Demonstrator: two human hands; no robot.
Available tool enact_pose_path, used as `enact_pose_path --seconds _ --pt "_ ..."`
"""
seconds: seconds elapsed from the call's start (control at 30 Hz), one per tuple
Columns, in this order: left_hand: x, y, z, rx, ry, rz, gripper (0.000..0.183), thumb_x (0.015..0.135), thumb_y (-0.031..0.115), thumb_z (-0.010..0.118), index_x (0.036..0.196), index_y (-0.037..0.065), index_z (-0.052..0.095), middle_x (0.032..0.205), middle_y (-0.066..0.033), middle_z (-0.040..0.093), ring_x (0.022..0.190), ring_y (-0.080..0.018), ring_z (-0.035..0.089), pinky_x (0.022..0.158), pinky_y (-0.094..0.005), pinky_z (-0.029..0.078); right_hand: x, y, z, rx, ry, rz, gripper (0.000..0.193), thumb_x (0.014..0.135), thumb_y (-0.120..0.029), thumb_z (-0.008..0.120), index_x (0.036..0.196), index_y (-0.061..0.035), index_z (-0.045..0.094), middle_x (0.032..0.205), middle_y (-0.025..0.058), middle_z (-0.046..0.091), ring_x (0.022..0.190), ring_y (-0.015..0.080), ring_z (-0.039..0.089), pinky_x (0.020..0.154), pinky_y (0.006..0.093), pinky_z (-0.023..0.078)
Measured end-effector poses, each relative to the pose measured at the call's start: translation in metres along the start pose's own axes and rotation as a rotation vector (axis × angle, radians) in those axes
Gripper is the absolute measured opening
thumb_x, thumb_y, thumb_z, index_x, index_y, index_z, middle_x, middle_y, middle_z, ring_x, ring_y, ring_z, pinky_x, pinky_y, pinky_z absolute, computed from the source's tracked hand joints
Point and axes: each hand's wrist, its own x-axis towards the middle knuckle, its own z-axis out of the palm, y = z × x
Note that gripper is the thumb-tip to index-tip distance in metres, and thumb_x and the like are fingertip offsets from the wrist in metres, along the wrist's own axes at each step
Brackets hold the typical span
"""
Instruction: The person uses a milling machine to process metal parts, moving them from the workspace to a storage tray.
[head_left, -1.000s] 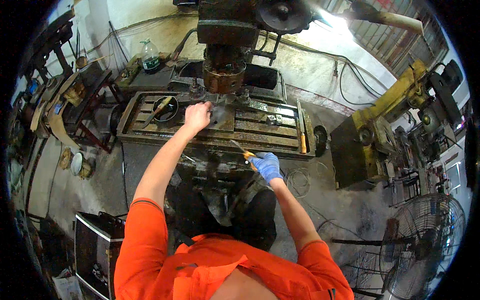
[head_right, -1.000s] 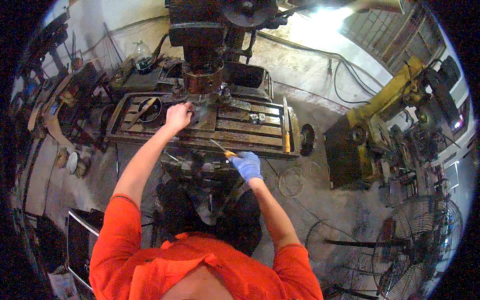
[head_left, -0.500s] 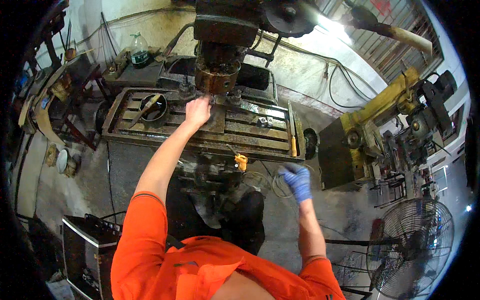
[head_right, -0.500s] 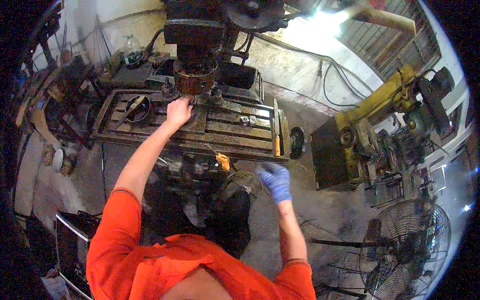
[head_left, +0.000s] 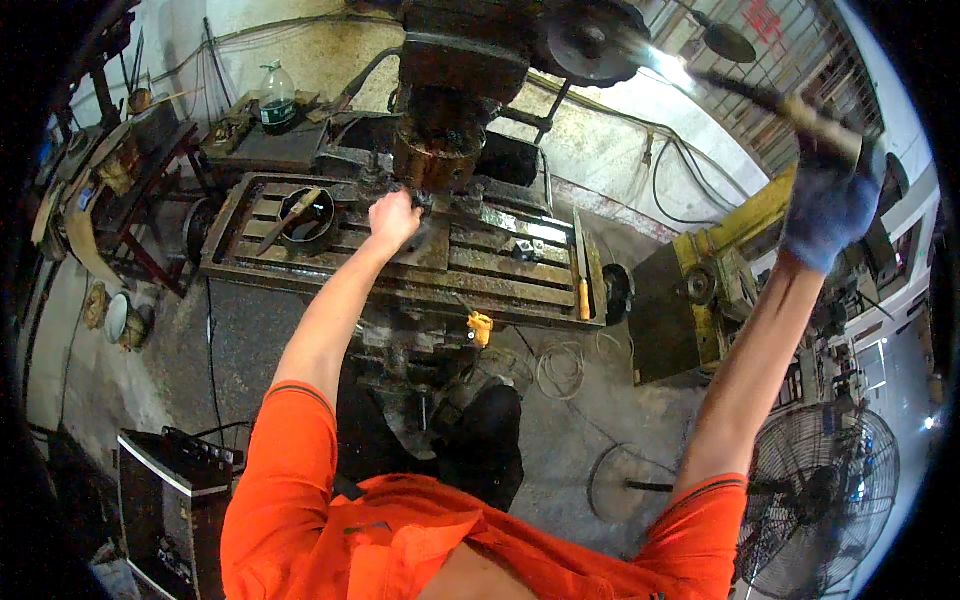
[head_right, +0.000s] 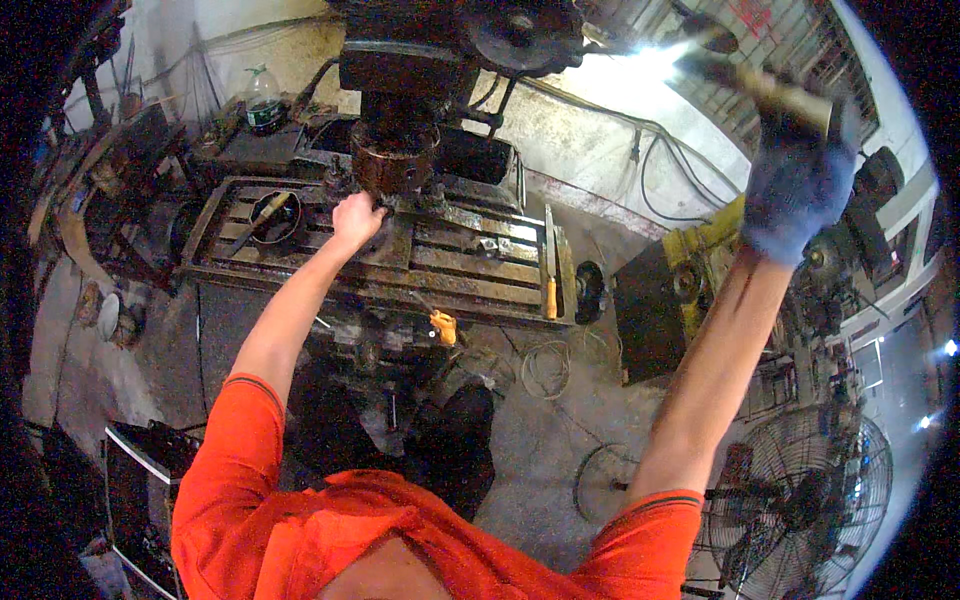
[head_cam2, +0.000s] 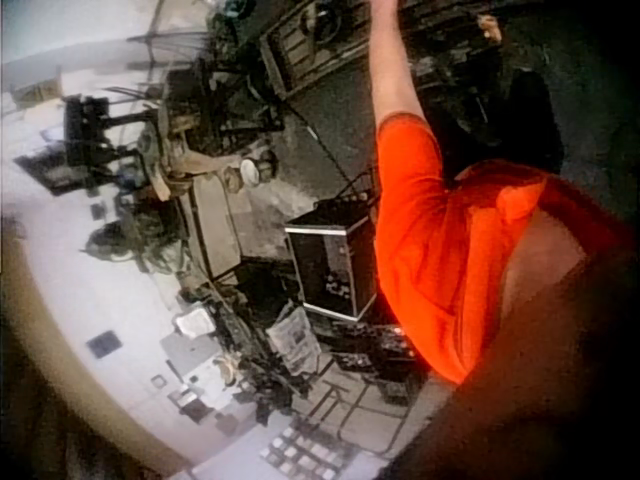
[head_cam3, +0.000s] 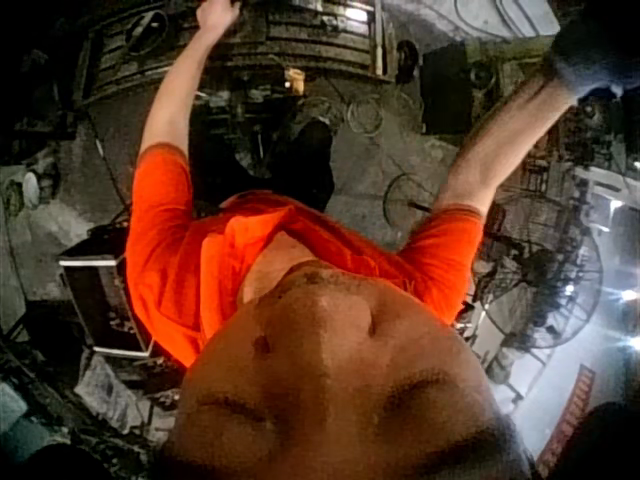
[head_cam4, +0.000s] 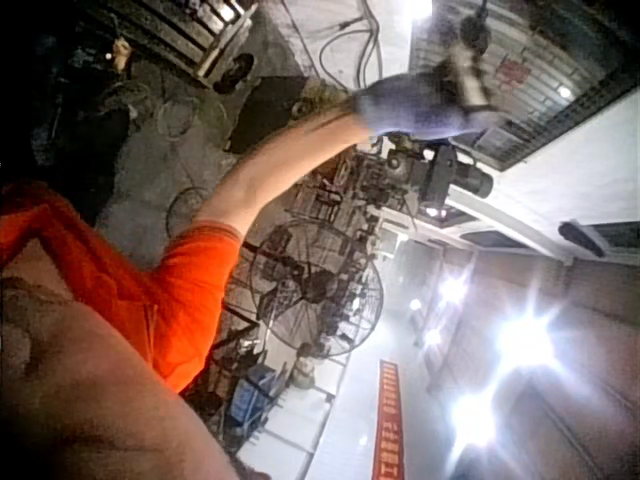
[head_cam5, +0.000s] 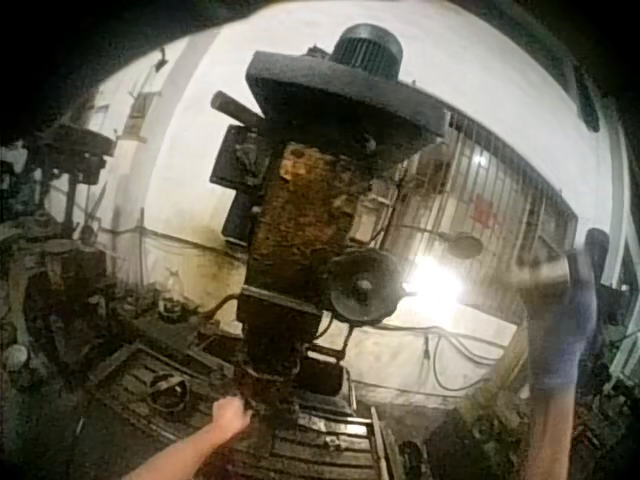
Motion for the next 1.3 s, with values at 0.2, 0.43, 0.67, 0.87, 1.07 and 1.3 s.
enact_pose_path --seconds 0.2,0.43,0.67,0.87,1.07,1.3 --pt "-0.006 -0.014 -0.005 -0.017 -0.018 0.015 0.032 0.071 0.032 0.065 0.078 0.000 0.062 0.079 -0.0170 0.062 0.079 -0.0324 0.060 0.070 -0.0414 0.048 -0.134 0.027 -0.017 -0.471 0.068 -0.116 0.028 0.088 -0.026 0.040 0.078 -0.0012 0.050 0.085 0.0138 0.056 0.091 0.0276 0.055 0.092 0.0476 0.036" --pt "0.003 -0.019 -0.002 -0.045 -0.018 -0.030 0.035 0.069 0.033 0.067 0.078 0.000 0.061 0.080 -0.0178 0.061 0.081 -0.0328 0.060 0.070 -0.0417 0.048 -0.125 0.025 -0.018 -0.517 -0.046 -0.156 0.033 0.089 -0.026 0.036 0.069 -0.0011 0.046 0.074 0.0123 0.053 0.086 0.0273 0.055 0.098 0.0520 0.031" --pt "-0.002 -0.029 -0.013 -0.166 -0.026 0.015 0.032 0.070 0.028 0.067 0.087 0.002 0.060 0.084 -0.0199 0.061 0.083 -0.0359 0.058 0.073 -0.0436 0.047 -0.154 0.045 -0.030 -0.281 -0.032 -0.188 0.033 0.090 -0.027 0.040 0.078 0.0015 0.050 0.087 0.0170 0.059 0.089 0.0286 0.056 0.089 0.0471 0.038" --pt "-0.062 -0.086 -0.101 -0.192 0.167 0.153 0.041 0.074 0.007 0.052 0.114 0.011 0.054 0.090 -0.0146 0.062 0.084 -0.0347 0.058 0.072 -0.0433 0.047 -0.149 0.043 -0.033 -0.195 -0.093 -0.187 0.029 0.089 -0.026 0.039 0.076 -0.0021 0.049 0.077 0.0110 0.054 0.089 0.0287 0.054 0.090 0.0467 0.037" --pt "-0.104 -0.148 -0.158 0.252 0.124 0.109 0.057 0.071 0.012 0.057 0.126 0.016 0.041 0.096 -0.0161 0.056 0.083 -0.0323 0.056 0.076 -0.0404 0.043 -0.145 0.040 -0.025 -0.161 -0.020 -0.167 0.030 0.089 -0.028 0.041 0.075 -0.0024 0.050 0.078 0.0105 0.054 0.086 0.0270 0.055 0.086 0.0437 0.039" --pt "-0.093 -0.185 -0.135 0.235 0.179 0.229 0.026 0.079 0.008 0.050 0.103 0.003 0.058 0.083 -0.0166 0.061 0.080 -0.0323 0.058 0.072 -0.0396 0.044 -0.154 0.041 -0.027 -0.301 0.041 -0.124 0.031 0.089 -0.027 0.041 0.079 0.0003 0.052 0.088 0.0134 0.059 0.084 0.0214 0.055 0.082 0.0347 0.040"
